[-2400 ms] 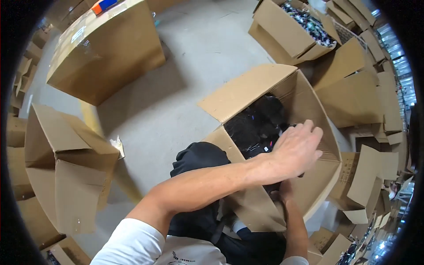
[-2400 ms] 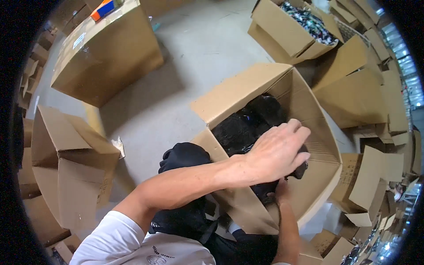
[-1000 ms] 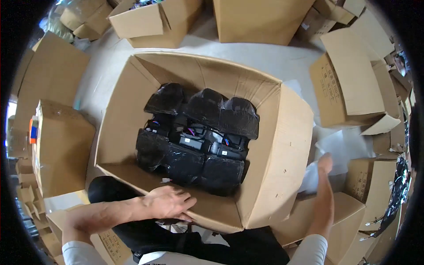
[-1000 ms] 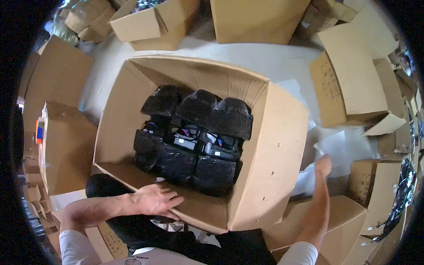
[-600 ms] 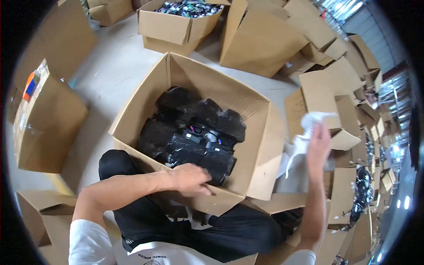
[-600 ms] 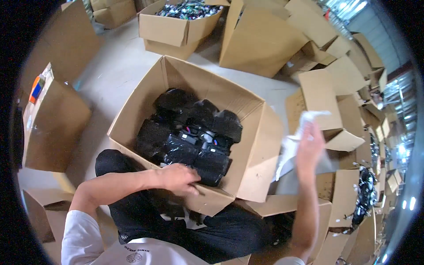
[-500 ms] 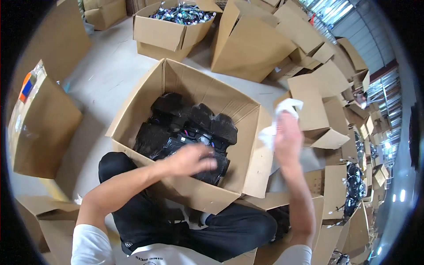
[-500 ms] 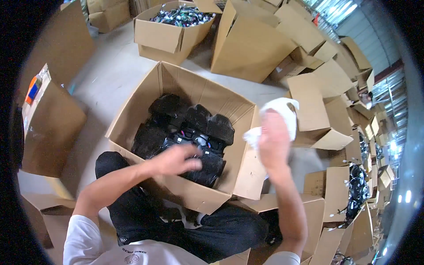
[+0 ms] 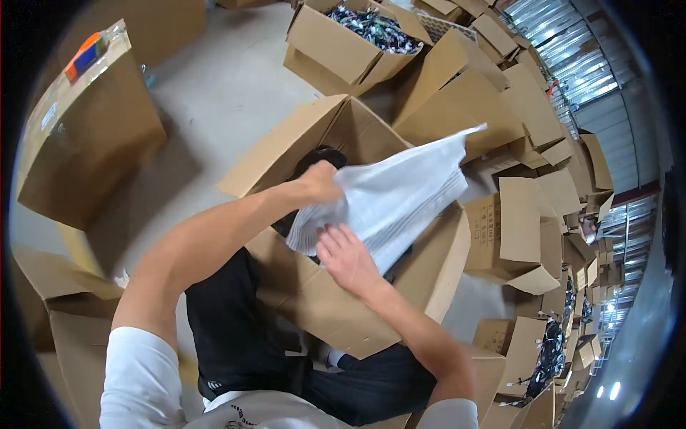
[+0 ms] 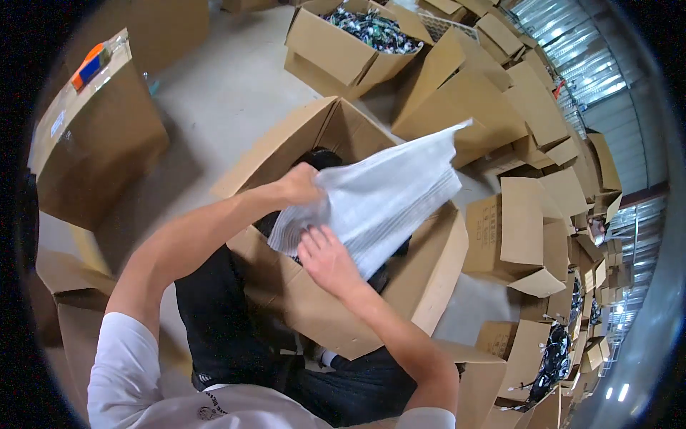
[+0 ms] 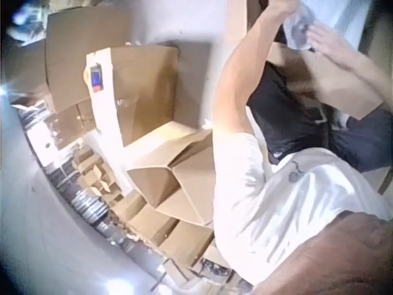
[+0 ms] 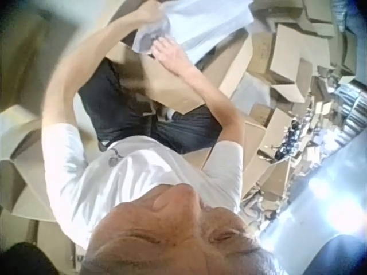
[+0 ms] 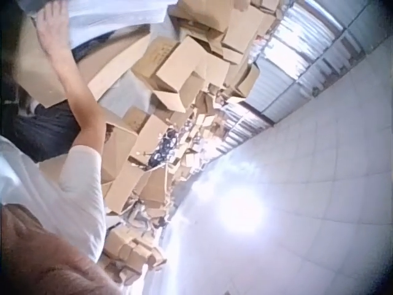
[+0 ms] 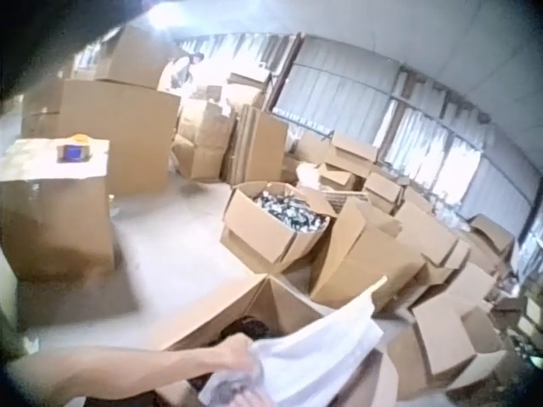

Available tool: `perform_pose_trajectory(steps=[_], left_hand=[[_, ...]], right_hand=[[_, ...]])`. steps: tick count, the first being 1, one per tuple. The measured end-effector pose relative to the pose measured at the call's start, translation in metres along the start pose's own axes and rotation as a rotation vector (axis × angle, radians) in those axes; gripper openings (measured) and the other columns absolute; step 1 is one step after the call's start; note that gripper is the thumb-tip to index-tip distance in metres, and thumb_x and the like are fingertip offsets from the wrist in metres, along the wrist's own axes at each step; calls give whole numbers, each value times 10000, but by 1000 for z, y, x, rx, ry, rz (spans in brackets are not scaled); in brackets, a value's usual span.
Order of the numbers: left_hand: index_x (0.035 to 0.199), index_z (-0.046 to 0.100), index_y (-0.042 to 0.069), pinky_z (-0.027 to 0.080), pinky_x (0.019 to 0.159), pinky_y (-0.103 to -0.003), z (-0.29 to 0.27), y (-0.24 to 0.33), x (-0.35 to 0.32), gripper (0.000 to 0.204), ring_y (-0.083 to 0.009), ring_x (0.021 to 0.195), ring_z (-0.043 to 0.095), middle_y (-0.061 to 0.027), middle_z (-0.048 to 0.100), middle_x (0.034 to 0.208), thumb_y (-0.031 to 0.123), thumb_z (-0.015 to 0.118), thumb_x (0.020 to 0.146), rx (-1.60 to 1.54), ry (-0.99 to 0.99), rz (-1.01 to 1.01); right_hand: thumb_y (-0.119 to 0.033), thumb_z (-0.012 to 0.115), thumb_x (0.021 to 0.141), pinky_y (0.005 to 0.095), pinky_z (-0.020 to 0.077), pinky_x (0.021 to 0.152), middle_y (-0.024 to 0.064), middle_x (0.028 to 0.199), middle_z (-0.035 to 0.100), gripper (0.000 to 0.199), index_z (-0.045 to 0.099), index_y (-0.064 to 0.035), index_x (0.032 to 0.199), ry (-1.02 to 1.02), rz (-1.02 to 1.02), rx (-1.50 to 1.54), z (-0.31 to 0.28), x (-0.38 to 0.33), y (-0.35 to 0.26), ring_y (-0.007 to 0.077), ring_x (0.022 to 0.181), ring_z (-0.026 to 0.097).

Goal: The person packs electronic camera units into cardboard boxes by hand, layering them with protective foam dividers.

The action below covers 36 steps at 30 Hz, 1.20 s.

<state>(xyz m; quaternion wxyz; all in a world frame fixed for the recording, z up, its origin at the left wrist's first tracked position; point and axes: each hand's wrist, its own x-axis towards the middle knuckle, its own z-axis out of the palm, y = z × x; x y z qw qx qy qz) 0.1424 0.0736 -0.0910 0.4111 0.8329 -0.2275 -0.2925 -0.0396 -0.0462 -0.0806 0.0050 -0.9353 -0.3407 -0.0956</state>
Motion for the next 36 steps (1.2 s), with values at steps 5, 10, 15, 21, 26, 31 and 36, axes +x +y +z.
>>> perform_pose_trajectory(steps=[5,10,15,21,26,31,36], left_hand=[[1018,703,-73,560,905,-465,-13,-57,19,294,-392,1042,693,-308,692,1051,148,672,828,267,255,-189],[1196,577,-136,571,900,-479,11,-62,16,371,-395,1069,689,-298,688,1106,14,585,857,600,37,-147],[1270,514,-156,578,888,-441,22,-92,31,476,-374,1043,703,-293,689,1098,34,615,844,833,16,-155],[1357,423,-175,576,888,-425,7,-104,27,584,-356,1041,706,-286,688,1120,40,605,846,963,-18,-121],[1428,313,-205,544,964,-443,18,-75,29,676,-387,1102,678,-309,669,1163,17,583,849,972,-93,-149],[1506,214,-130,540,979,-455,10,-117,32,785,-391,1100,680,-319,670,1147,45,615,854,970,-63,-232],[1470,243,-182,536,981,-432,7,-133,25,811,-411,1051,695,-330,673,1126,63,650,813,1291,-47,-82]], right_hand=[[-20,641,792,440,472,1008,169,1197,640,210,639,-2,1001,122,219,369,47,2,24,355,1170,579],[-60,577,841,457,527,871,199,1109,680,206,689,-2,1004,-186,310,765,100,11,26,389,1050,634],[-23,552,782,429,535,897,240,1086,695,364,699,27,1111,-431,369,1057,98,51,12,388,1005,679],[-320,659,943,394,561,787,164,893,745,343,741,13,945,-191,904,1101,116,44,72,211,791,708],[-354,698,903,370,570,582,178,909,712,460,650,77,1053,-214,1326,936,198,-8,129,237,702,695],[-247,673,798,495,522,887,267,1060,680,285,700,-7,948,4,1370,780,207,36,108,440,1031,652],[-168,613,798,490,535,875,277,989,701,273,695,50,941,-99,1379,759,152,3,102,421,1006,675]])
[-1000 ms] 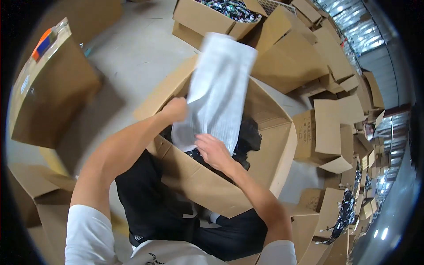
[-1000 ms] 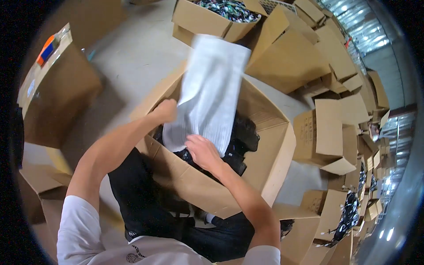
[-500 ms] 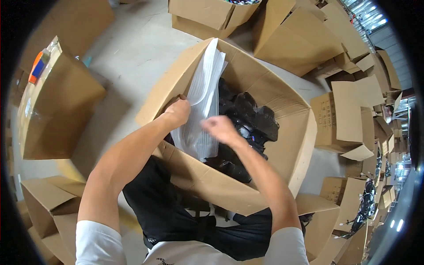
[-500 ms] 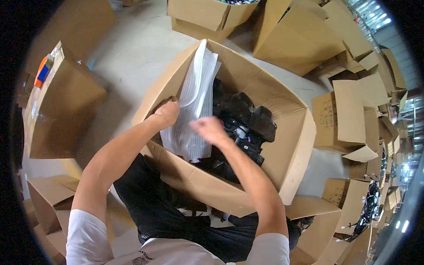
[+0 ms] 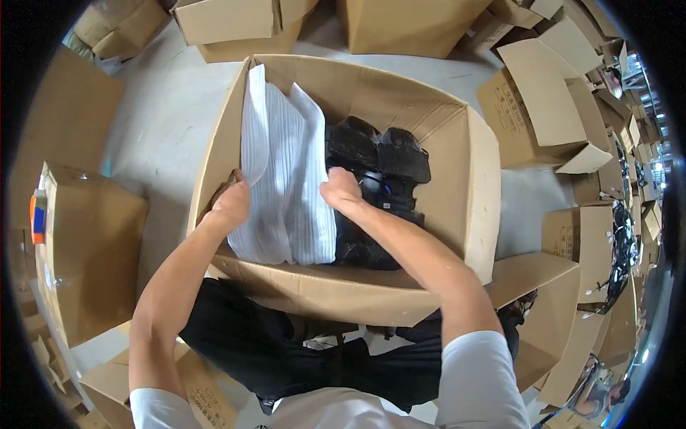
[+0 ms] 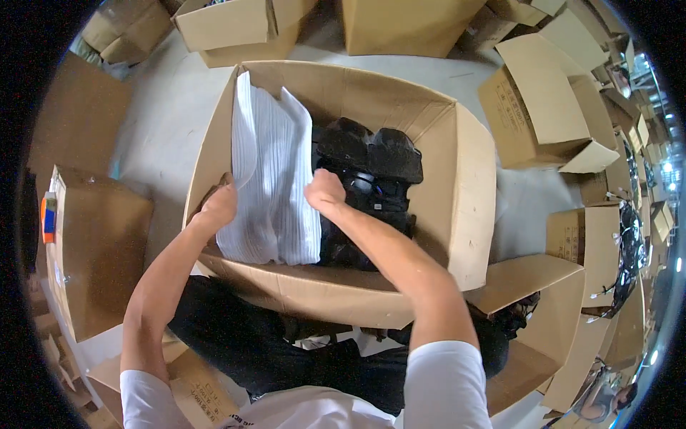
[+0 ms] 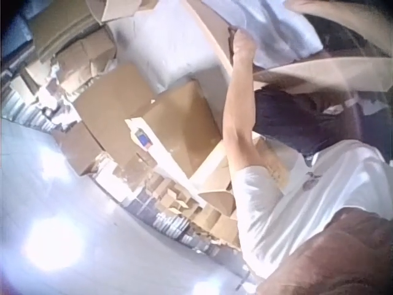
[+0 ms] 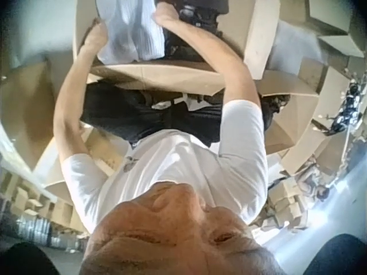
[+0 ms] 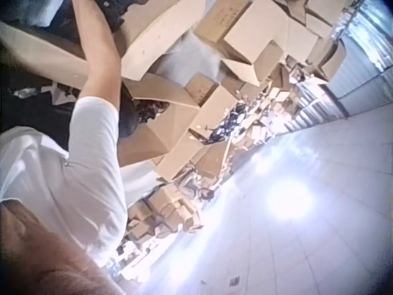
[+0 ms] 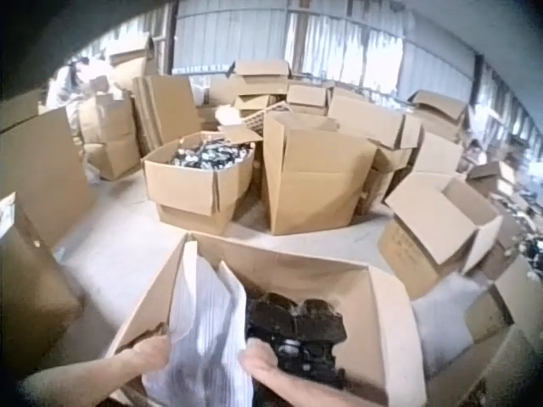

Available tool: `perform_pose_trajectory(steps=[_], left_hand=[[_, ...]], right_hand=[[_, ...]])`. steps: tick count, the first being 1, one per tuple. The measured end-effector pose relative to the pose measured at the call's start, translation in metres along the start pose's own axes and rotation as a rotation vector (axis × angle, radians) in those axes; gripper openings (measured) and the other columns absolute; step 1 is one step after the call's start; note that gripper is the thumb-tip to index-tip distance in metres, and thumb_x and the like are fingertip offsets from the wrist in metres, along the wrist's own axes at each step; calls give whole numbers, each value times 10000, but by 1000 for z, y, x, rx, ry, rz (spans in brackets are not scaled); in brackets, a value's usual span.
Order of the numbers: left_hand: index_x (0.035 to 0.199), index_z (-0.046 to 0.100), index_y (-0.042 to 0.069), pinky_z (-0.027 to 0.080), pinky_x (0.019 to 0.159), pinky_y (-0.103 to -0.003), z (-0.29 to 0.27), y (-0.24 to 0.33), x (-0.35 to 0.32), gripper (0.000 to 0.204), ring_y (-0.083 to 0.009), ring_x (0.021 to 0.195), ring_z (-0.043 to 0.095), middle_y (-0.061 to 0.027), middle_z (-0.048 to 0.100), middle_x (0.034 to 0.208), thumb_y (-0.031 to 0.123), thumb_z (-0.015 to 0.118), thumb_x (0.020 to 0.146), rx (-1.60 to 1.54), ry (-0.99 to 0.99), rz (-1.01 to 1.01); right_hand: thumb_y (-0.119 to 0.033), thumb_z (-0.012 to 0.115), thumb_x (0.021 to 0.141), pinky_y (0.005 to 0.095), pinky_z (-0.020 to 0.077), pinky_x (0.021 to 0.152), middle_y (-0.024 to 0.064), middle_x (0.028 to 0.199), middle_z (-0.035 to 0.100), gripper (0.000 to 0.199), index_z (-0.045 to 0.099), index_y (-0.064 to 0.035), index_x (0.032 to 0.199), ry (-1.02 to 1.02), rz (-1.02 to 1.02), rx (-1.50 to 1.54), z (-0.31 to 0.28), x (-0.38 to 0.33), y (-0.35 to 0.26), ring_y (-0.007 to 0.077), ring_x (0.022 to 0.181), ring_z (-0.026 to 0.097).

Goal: The person packs electronic camera units into cardboard boxes by hand, layering them with protective foam dividers.

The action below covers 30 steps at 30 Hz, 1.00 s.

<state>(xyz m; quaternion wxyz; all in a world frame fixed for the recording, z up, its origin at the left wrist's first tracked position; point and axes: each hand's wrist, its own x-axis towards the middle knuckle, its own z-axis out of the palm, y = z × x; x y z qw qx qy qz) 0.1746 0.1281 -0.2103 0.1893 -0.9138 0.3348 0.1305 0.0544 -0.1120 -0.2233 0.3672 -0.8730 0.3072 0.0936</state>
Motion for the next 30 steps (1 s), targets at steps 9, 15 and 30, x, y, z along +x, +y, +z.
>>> perform_pose_trajectory(steps=[9,15,30], left_hand=[[1435,446,33,441,1040,-445,-75,33,-24,677,-364,1243,523,-213,523,1348,148,706,820,-156,572,369],[1359,520,51,385,1136,-507,-59,99,3,681,-402,1415,368,-223,381,1523,199,808,760,368,-439,536],[1031,721,5,555,761,-430,-166,232,-158,349,-392,881,690,-222,712,938,268,798,814,-438,-243,799]], right_hand=[[-175,605,819,467,595,814,197,1000,735,235,767,-37,921,-101,88,9,-18,-32,26,356,962,726],[-100,657,817,425,596,802,177,996,743,191,765,-46,965,199,47,-6,-25,-15,113,327,964,729],[-266,626,921,353,575,705,114,854,729,280,716,-22,1025,1017,129,146,-446,-237,344,222,720,686]])
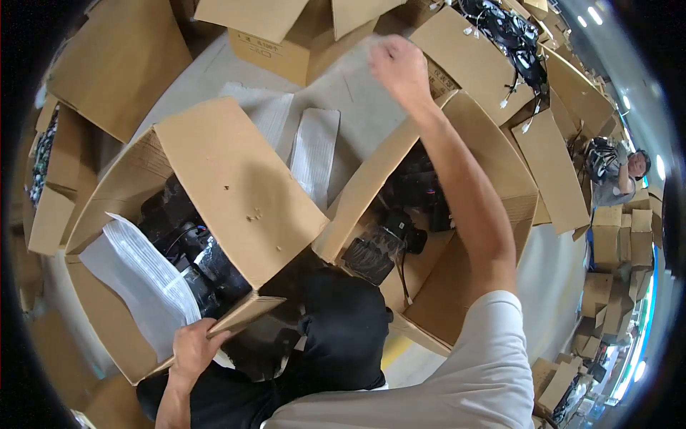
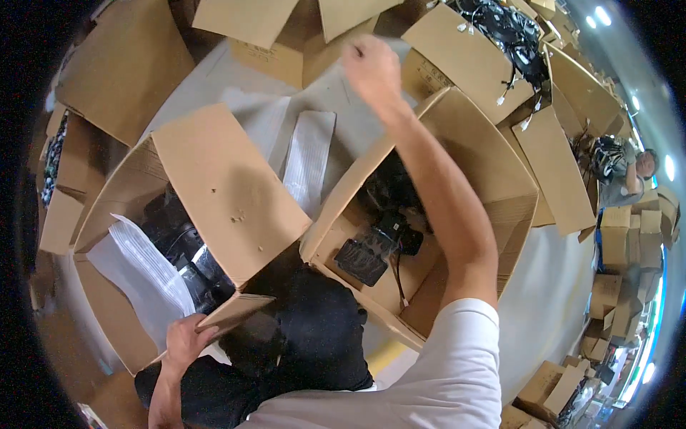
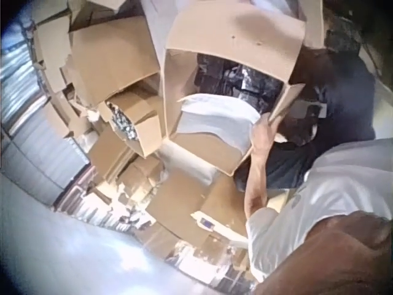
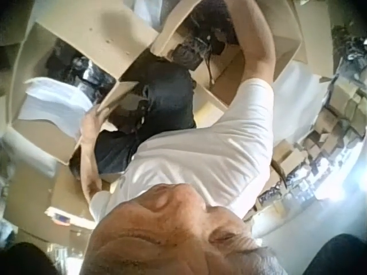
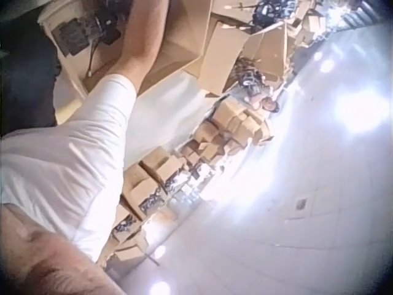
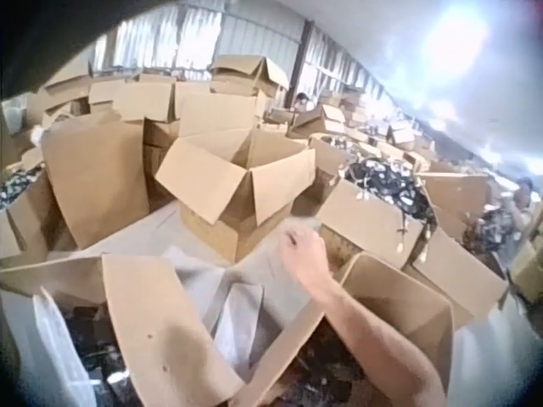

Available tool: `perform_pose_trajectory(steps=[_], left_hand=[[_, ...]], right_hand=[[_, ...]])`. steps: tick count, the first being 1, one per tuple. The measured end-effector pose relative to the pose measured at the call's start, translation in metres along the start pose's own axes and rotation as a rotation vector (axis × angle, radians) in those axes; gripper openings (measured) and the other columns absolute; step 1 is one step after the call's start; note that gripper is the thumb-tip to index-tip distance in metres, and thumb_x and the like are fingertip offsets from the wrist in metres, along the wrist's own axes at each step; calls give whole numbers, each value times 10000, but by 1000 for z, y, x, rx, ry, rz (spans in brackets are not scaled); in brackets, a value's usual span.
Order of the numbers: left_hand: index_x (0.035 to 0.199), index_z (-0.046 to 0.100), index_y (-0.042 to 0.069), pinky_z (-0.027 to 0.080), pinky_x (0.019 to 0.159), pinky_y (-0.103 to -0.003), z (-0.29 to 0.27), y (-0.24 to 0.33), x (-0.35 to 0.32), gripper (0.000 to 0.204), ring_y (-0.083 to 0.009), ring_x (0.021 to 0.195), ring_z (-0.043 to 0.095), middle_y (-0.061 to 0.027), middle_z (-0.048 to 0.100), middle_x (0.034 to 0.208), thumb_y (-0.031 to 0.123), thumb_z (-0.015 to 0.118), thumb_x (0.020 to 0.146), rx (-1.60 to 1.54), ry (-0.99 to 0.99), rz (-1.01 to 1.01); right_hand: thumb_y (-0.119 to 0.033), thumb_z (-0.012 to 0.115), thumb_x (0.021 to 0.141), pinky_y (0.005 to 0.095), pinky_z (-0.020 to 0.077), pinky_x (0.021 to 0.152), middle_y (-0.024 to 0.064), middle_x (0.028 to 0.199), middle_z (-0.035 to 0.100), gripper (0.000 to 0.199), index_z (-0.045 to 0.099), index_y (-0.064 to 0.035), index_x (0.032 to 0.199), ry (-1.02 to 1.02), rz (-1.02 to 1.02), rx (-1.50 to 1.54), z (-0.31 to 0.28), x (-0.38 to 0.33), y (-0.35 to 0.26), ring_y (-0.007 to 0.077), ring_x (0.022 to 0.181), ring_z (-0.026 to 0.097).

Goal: The person packs electronic camera units into cardboard boxes by hand, layering them with protective foam dividers.

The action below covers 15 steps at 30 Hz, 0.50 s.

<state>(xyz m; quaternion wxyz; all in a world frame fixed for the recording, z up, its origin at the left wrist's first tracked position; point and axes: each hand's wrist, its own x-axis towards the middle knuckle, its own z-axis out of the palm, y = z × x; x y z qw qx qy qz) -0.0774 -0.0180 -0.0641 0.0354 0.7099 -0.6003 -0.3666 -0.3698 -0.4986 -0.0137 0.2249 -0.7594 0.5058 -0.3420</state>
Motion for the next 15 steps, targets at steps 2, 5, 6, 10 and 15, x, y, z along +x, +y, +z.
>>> perform_pose_trajectory(steps=[2,5,6,10,15], left_hand=[[958,710,12,539,672,-453,5,-5,8,313,-384,736,678,-180,701,804,262,813,799,70,94,-16],[955,707,19,545,656,-435,7,-6,28,294,-375,727,683,-179,705,814,232,823,789,10,42,23],[955,707,19,545,656,-435,6,-8,26,294,-375,727,683,-179,705,814,232,823,789,19,32,-5],[958,698,29,549,633,-411,6,-11,19,287,-349,699,690,-154,712,806,198,837,772,7,79,12],[970,693,32,546,656,-407,8,-15,20,300,-319,703,693,-129,712,802,198,841,768,-33,101,9]], right_hand=[[-309,626,902,413,578,764,166,883,730,342,713,4,1008,-297,-57,-489,18,9,89,311,784,698],[-381,699,830,447,556,825,212,987,729,433,724,25,979,-704,-438,-741,64,-18,196,349,914,703],[-381,699,830,447,556,825,212,987,729,433,724,25,979,-716,-444,-712,83,-20,188,349,914,703],[-421,780,767,450,537,896,212,1095,718,537,724,44,1029,-1373,-182,-857,135,1,132,348,1028,685],[-365,839,758,517,540,902,119,1270,684,528,719,-117,1209,-1441,-172,-1047,211,24,121,310,1156,652]])
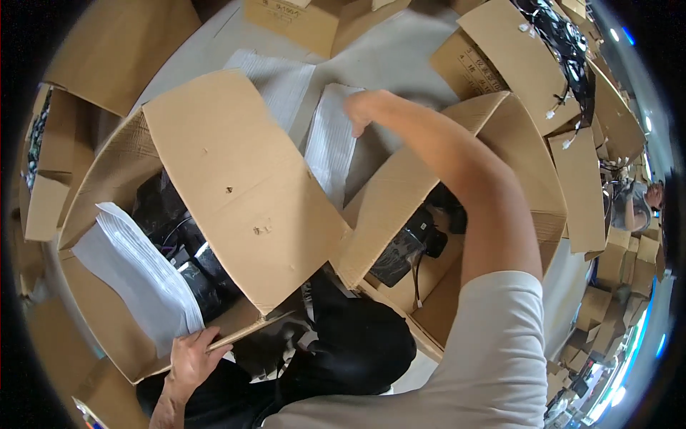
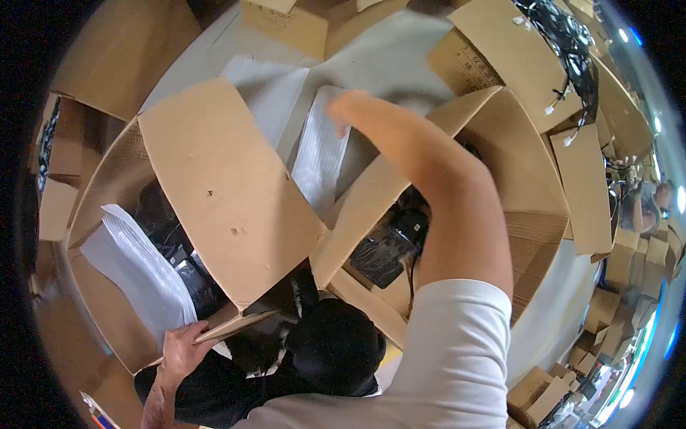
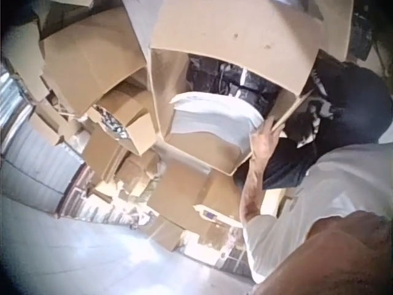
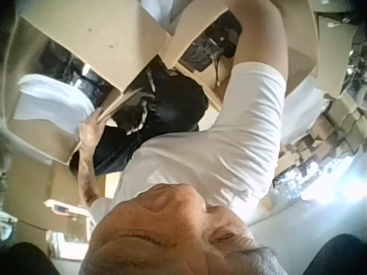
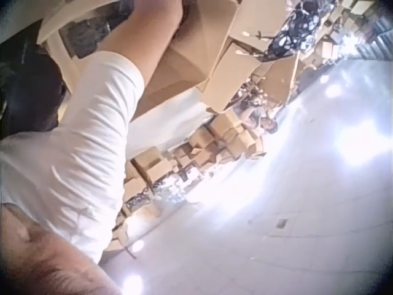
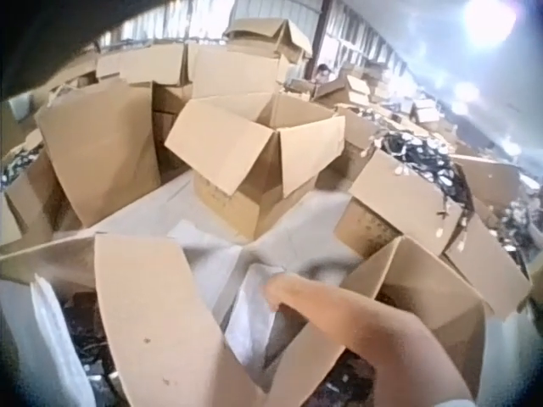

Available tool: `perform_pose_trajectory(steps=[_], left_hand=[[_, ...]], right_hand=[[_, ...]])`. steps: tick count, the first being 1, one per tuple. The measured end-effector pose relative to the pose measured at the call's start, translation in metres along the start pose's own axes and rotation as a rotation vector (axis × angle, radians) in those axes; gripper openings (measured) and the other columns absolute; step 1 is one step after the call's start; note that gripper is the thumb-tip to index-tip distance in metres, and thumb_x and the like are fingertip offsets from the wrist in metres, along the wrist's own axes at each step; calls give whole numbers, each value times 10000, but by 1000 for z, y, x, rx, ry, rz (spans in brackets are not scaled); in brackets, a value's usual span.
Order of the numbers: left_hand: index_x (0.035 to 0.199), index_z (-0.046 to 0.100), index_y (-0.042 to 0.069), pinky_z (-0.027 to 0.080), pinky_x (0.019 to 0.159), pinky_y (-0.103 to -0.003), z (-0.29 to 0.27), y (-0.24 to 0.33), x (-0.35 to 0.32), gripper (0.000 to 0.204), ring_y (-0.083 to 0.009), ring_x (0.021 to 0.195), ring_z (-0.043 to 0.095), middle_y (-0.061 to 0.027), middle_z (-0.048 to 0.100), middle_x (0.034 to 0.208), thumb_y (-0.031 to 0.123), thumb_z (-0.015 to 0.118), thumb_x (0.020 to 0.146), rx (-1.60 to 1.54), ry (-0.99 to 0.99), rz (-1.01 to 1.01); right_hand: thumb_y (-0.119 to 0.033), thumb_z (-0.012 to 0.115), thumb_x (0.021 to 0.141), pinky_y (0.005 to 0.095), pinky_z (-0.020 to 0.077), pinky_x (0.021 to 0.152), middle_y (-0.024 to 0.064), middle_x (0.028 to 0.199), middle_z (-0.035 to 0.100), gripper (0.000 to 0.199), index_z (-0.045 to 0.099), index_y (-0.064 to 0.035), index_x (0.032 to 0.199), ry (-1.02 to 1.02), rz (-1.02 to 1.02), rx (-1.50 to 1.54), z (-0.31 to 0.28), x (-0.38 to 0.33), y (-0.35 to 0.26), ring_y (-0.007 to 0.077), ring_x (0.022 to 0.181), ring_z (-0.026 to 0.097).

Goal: The person packs electronic camera units into cardboard boxes by hand, layering them with protective foam dividers.

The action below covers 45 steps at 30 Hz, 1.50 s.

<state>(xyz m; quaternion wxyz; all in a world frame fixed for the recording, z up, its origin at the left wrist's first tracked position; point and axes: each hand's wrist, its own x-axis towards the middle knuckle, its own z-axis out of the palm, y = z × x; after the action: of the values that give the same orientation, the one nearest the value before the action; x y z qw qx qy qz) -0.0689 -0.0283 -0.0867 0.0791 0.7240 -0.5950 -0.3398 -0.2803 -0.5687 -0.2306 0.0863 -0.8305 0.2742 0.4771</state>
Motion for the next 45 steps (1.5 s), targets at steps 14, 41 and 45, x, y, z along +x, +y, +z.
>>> perform_pose_trajectory(steps=[14,41,45], left_hand=[[1088,659,20,548,675,-407,-1,-8,4,484,-326,759,705,-137,709,830,163,877,680,80,-23,105],[1147,690,19,568,776,-430,-3,2,-16,445,-368,899,704,-193,724,1024,263,813,796,30,23,27],[1156,690,15,560,816,-435,4,8,-11,443,-374,939,696,-197,720,1047,273,792,810,-3,36,107]], right_hand=[[-255,633,906,570,579,660,90,1140,730,247,770,-124,1064,363,-148,-149,180,110,-121,314,1011,706],[-208,555,899,438,567,886,126,1128,733,273,756,-88,1040,857,380,645,-36,-61,-16,317,1048,706],[-182,495,898,463,524,869,234,1024,706,301,705,-21,1043,1105,28,641,-64,-197,58,389,991,676]])
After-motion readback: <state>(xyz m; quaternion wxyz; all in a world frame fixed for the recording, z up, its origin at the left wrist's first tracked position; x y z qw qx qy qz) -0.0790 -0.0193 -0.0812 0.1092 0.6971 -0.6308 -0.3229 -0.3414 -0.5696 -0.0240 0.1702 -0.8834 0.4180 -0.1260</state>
